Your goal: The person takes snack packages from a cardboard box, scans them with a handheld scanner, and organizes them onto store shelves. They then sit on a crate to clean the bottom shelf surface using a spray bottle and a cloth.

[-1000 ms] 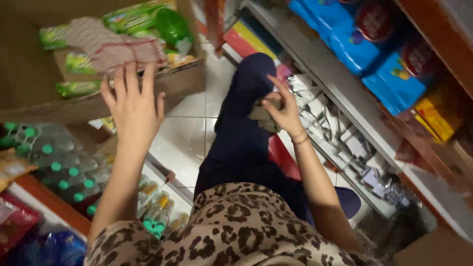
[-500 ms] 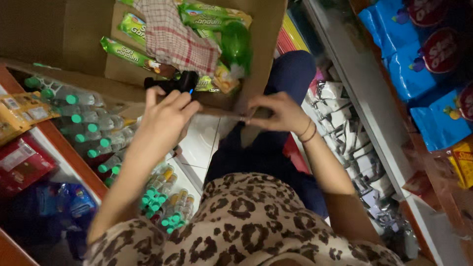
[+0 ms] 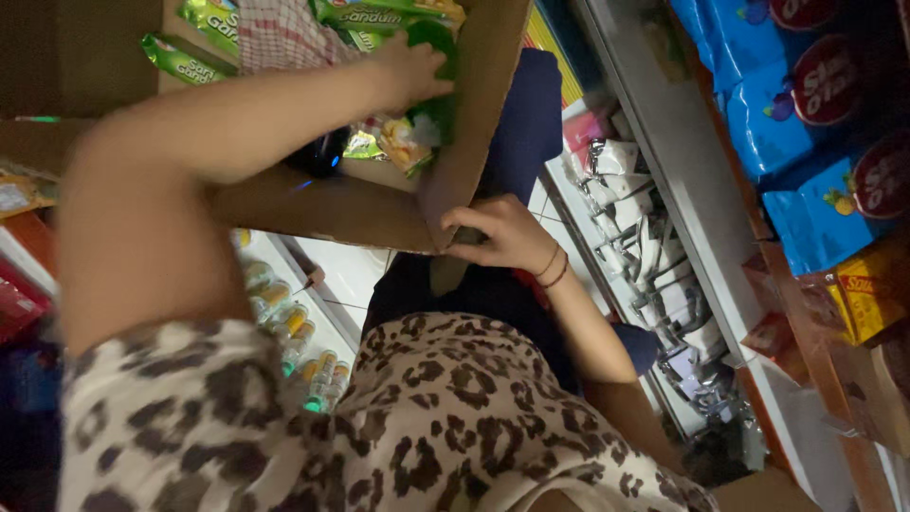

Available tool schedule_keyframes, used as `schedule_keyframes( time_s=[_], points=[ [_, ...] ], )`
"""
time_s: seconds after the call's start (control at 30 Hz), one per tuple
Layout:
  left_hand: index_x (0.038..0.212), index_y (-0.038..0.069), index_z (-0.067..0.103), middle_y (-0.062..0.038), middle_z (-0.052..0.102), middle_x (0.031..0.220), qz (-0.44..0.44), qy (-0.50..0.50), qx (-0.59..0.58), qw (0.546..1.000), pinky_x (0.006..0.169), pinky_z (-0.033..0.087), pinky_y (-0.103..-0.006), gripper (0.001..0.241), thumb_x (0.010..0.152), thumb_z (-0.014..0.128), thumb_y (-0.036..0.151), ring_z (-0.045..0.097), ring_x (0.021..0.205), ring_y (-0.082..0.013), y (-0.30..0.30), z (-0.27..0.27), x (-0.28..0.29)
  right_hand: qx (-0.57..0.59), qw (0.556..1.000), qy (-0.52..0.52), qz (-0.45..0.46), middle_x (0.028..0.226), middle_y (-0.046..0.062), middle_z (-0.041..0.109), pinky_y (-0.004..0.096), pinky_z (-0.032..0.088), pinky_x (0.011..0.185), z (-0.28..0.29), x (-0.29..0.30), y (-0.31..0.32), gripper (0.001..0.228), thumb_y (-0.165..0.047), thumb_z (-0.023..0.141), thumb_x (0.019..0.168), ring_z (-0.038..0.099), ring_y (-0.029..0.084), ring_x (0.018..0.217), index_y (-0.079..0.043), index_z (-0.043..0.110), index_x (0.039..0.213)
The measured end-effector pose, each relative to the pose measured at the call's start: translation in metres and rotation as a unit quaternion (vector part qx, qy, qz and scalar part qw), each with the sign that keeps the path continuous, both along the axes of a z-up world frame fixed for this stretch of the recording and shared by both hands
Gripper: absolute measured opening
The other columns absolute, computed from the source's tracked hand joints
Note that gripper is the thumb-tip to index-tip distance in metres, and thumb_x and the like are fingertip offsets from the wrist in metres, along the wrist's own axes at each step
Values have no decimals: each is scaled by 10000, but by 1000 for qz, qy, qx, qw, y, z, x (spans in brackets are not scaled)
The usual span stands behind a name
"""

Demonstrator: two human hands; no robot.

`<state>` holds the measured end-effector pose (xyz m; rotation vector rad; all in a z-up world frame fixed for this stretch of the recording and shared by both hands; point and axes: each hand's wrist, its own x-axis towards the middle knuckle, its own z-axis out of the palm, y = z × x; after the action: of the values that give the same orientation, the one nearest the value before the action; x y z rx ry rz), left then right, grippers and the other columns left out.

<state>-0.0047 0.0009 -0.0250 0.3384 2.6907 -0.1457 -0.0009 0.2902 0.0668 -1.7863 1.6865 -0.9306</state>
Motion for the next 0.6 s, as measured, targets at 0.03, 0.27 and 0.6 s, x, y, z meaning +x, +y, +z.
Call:
schedule_keyframes(
  time_s=[0.03,0.27,0.6],
  points=[
    [1556,264,385,-114,430,1502,-42,-14,-14,999,1025,407,-546,1083,619,927,306,403,1408,-286,2,-21,-4,1,1000,-1,-2,793,109,690,382,540,636,-2,1,2,298,-180,847,808,701,304,713,-97,687,1046],
    [1511,191,461,-36,405,1577,-58,4,96,994,1192,201,-646,972,657,895,354,288,1507,-249,-11,-62,9,-11,1000,-5,-6,819,125,701,382,539,651,-9,4,8,324,-171,841,806,702,308,731,-84,680,1074],
    [1024,46,750,-162,622,1384,36,114,177,977,1064,448,-539,362,782,801,310,501,1403,-328,-42,-37,27,-57,993,-102,-35,951,103,747,344,572,742,6,0,22,392,-188,821,901,746,267,847,-92,678,1253]
  ],
)
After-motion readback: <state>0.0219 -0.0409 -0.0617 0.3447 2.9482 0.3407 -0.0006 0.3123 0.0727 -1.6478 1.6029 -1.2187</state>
